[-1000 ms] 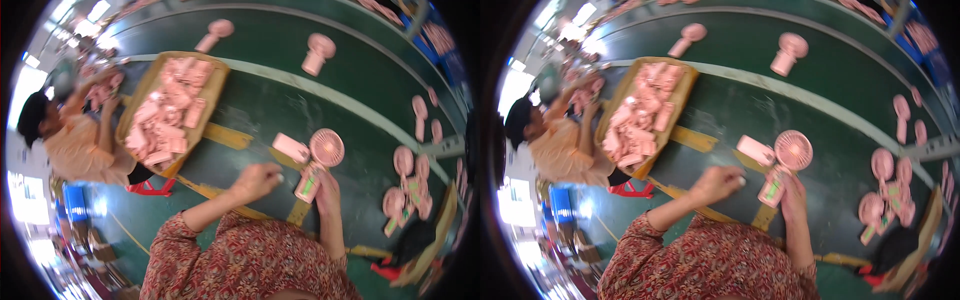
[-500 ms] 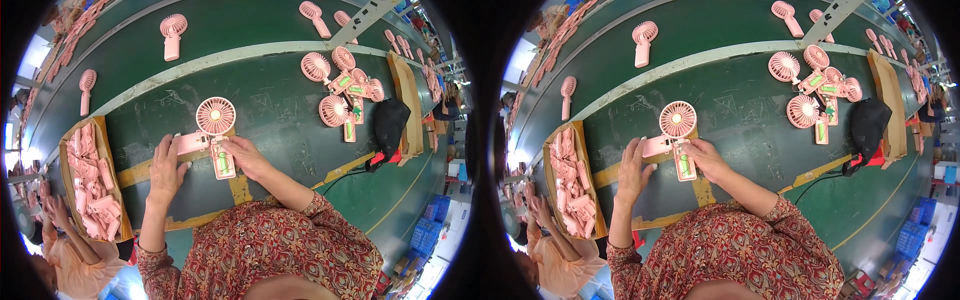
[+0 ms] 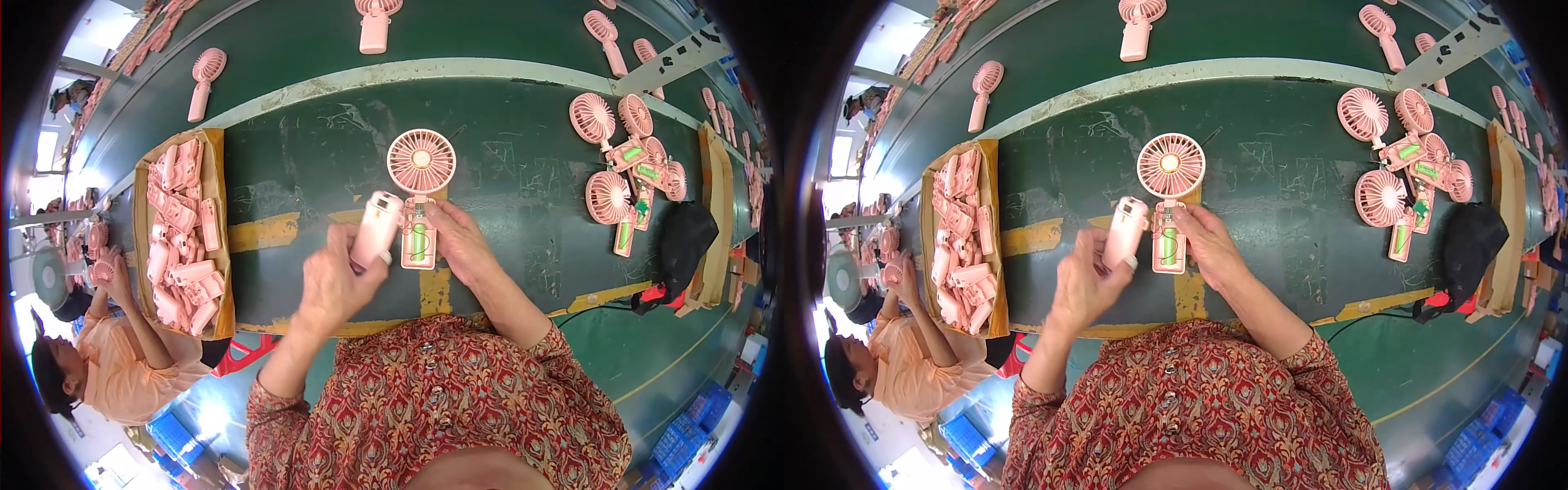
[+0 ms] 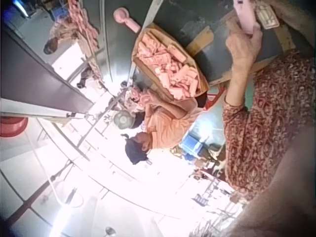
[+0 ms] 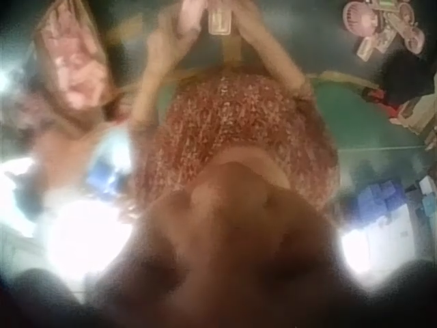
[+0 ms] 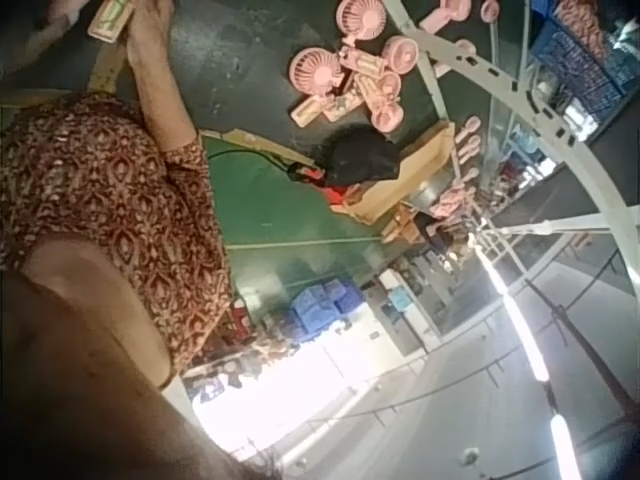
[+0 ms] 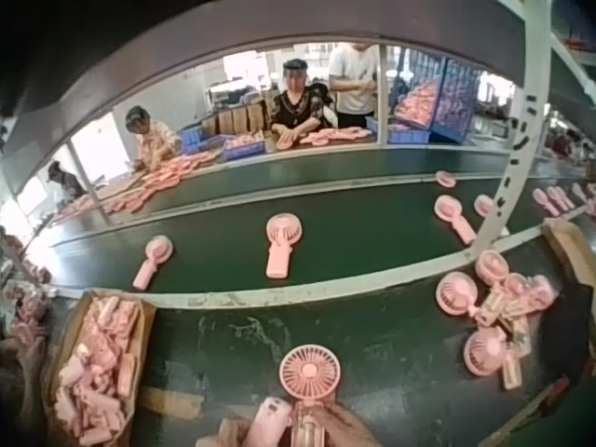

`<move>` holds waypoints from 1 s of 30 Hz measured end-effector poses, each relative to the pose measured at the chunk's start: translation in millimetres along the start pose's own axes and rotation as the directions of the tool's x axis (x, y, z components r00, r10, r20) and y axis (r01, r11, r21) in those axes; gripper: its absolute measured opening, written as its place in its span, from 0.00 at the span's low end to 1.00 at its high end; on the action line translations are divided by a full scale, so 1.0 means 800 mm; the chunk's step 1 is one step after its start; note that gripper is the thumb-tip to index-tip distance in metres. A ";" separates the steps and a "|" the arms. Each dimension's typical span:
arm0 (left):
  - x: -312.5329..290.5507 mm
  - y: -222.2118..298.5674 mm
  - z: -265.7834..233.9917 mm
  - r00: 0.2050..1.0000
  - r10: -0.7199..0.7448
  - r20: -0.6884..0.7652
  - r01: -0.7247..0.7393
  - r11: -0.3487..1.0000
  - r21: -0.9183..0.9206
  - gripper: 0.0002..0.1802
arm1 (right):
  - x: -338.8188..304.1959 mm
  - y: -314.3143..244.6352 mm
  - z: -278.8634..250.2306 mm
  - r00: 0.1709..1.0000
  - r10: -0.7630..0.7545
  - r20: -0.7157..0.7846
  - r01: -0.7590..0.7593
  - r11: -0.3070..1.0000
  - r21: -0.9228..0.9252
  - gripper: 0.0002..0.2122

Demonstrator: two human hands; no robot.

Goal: The person assembles several small pink portable handheld fans by hand, combining plastic casings and internal fan blades.

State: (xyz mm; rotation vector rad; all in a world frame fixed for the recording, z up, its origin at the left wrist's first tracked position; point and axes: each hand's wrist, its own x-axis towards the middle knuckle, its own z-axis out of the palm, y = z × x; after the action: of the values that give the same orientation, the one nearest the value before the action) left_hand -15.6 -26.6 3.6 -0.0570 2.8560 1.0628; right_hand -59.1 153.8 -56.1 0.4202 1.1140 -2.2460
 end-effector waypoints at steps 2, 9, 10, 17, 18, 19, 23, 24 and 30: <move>-0.015 0.018 0.008 0.998 0.062 -0.014 -0.062 0.998 0.000 0.28 | -0.001 0.002 -0.002 1.000 0.003 0.010 -0.003 0.998 0.069 0.15; -0.022 0.037 0.033 0.983 0.183 0.005 -0.183 0.974 0.132 0.35 | -0.009 -0.003 -0.005 0.993 -0.024 0.113 0.006 0.988 0.157 0.18; -0.021 0.036 0.036 0.983 0.184 0.023 -0.185 0.969 0.166 0.35 | -0.009 -0.001 -0.006 0.993 -0.027 0.112 0.009 0.987 0.159 0.18; -0.011 0.027 0.047 0.982 0.189 -0.019 -0.177 0.944 0.277 0.36 | -0.010 0.001 -0.010 0.980 -0.030 0.197 -0.002 0.987 0.161 0.21; -0.011 0.027 0.048 0.982 0.189 -0.018 -0.177 0.944 0.277 0.36 | -0.010 0.000 -0.011 0.972 -0.031 0.232 -0.003 0.989 0.146 0.21; -0.011 0.027 0.049 0.982 0.188 -0.025 -0.175 0.949 0.263 0.35 | -0.011 0.000 -0.010 0.972 -0.030 0.231 -0.004 0.989 0.146 0.21; -0.009 0.029 0.048 0.985 0.170 -0.029 -0.159 0.963 0.219 0.34 | -0.014 -0.005 -0.003 0.972 -0.016 0.236 -0.007 0.996 0.094 0.24; -0.009 0.030 0.048 0.985 0.169 -0.028 -0.158 0.963 0.219 0.34 | -0.015 -0.007 -0.001 0.973 0.000 0.230 -0.015 0.998 0.067 0.25; -0.005 0.028 0.045 0.978 0.204 -0.041 -0.190 0.958 0.216 0.32 | -0.021 -0.012 0.008 0.975 0.022 0.219 -0.018 1.000 -0.018 0.25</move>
State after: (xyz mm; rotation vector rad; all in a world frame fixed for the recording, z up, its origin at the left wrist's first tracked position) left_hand -10.6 13.8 -8.9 0.2186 3.0650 0.7910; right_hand -52.5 159.7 -37.8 0.1703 1.0071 -2.2023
